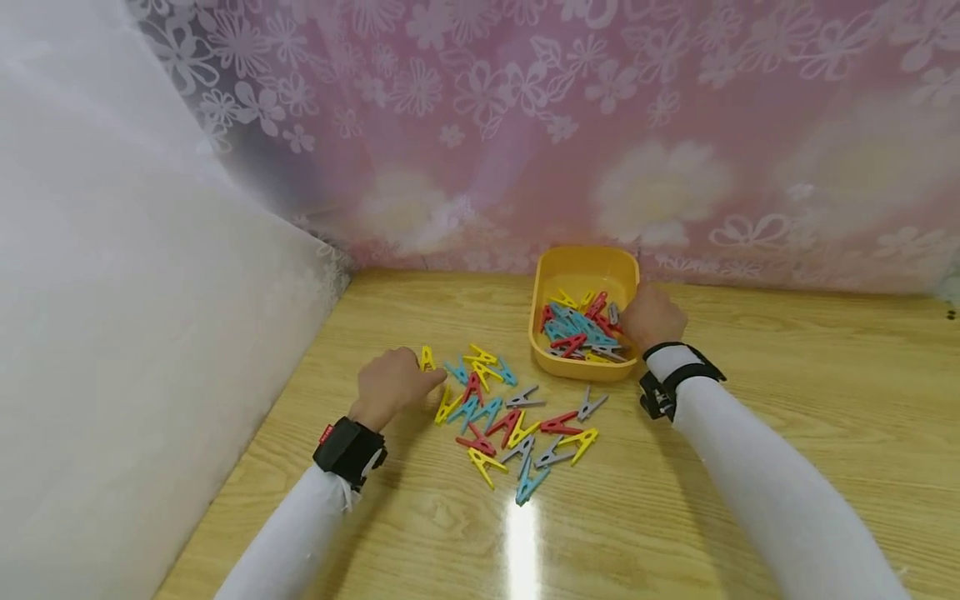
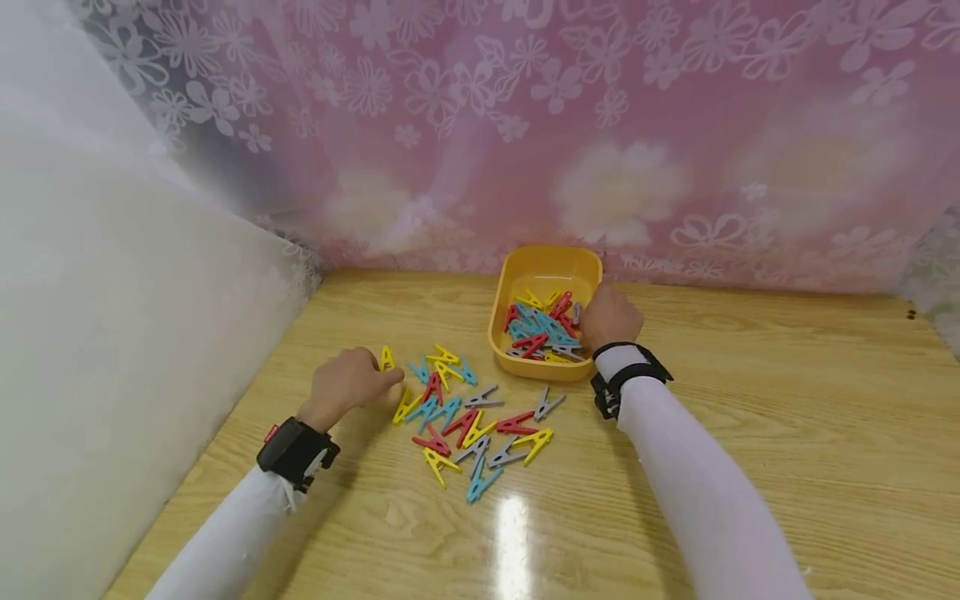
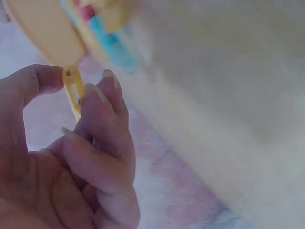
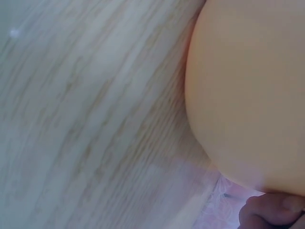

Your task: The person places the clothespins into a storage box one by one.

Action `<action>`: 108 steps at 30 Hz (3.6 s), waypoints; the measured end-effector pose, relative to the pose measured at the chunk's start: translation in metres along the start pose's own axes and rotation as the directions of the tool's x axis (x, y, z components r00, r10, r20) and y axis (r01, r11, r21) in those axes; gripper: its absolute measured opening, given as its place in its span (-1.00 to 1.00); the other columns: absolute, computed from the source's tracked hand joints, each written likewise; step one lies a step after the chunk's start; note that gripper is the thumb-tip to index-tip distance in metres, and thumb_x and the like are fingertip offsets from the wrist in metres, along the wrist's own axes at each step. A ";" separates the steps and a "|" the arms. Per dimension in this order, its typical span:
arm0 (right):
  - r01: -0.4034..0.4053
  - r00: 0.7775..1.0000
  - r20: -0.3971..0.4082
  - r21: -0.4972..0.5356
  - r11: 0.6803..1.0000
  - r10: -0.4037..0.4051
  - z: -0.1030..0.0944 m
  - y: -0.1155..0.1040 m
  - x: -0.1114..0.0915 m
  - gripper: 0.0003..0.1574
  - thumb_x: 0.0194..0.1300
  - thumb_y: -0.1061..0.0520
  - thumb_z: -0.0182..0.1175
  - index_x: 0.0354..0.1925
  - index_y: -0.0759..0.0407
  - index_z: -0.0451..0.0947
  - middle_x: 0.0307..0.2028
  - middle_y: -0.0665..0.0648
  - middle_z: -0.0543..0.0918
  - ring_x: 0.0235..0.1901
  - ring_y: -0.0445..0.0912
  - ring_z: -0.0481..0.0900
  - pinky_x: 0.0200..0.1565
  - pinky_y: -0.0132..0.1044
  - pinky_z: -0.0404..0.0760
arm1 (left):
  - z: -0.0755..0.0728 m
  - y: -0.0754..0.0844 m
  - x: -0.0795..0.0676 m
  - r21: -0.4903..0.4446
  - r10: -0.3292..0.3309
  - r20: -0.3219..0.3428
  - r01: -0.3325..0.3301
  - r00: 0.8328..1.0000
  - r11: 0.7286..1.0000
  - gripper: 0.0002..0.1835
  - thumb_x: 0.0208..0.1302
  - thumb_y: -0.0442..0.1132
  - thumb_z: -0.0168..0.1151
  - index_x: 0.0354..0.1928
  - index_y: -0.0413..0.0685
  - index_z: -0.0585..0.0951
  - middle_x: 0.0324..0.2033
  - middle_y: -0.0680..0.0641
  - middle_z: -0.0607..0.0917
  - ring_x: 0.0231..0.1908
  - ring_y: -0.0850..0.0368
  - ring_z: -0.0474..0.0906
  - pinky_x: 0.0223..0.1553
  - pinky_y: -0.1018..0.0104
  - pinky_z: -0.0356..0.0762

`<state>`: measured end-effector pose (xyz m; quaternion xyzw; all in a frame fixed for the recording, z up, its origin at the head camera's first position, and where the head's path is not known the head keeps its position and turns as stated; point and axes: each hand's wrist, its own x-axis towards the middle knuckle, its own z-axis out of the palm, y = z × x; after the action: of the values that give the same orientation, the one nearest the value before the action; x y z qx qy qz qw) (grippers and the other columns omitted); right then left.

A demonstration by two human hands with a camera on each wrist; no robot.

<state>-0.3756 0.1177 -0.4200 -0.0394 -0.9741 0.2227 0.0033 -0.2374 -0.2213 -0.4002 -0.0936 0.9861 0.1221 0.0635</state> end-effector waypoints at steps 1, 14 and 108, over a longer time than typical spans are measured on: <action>0.002 1.000 -0.002 0.001 1.000 -0.002 -0.001 0.000 0.000 -0.65 0.32 0.13 0.15 -0.11 0.42 0.38 -0.27 0.35 0.57 -0.28 0.22 0.60 -0.18 0.18 0.55 | -0.004 0.005 0.002 0.002 0.017 -0.014 -0.017 1.000 1.000 -0.43 0.17 0.26 0.10 -0.76 0.03 0.30 -0.78 0.05 0.22 -0.74 0.13 0.15 -0.68 0.27 -0.04; -0.009 1.000 -0.019 -0.011 1.000 0.008 -0.001 0.003 0.001 -0.60 0.27 0.14 0.17 -0.07 0.42 0.40 -0.26 0.36 0.59 -0.30 0.22 0.60 -0.21 0.17 0.55 | -0.038 0.113 0.044 0.099 0.308 -0.075 -0.301 0.948 0.949 -0.51 0.19 0.25 0.11 -0.63 0.02 0.44 -0.77 0.08 0.18 -0.76 0.17 0.09 -0.68 0.30 -0.11; 0.018 0.999 -0.044 -0.019 1.000 -0.019 0.005 0.006 -0.001 -0.62 0.30 0.06 0.16 -0.11 0.37 0.43 -0.33 0.31 0.62 -0.36 0.18 0.62 -0.32 0.12 0.57 | -0.011 0.133 0.082 -0.216 0.600 -0.147 -0.618 0.786 0.756 -0.47 0.25 0.02 0.27 0.17 -0.10 0.52 0.00 -0.11 0.60 -0.05 0.03 0.53 -0.08 0.19 0.49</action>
<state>-0.3743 0.1207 -0.4269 -0.0353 -0.9762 0.2124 0.0267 -0.3452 -0.1115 -0.3714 0.2209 0.9404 0.2573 -0.0262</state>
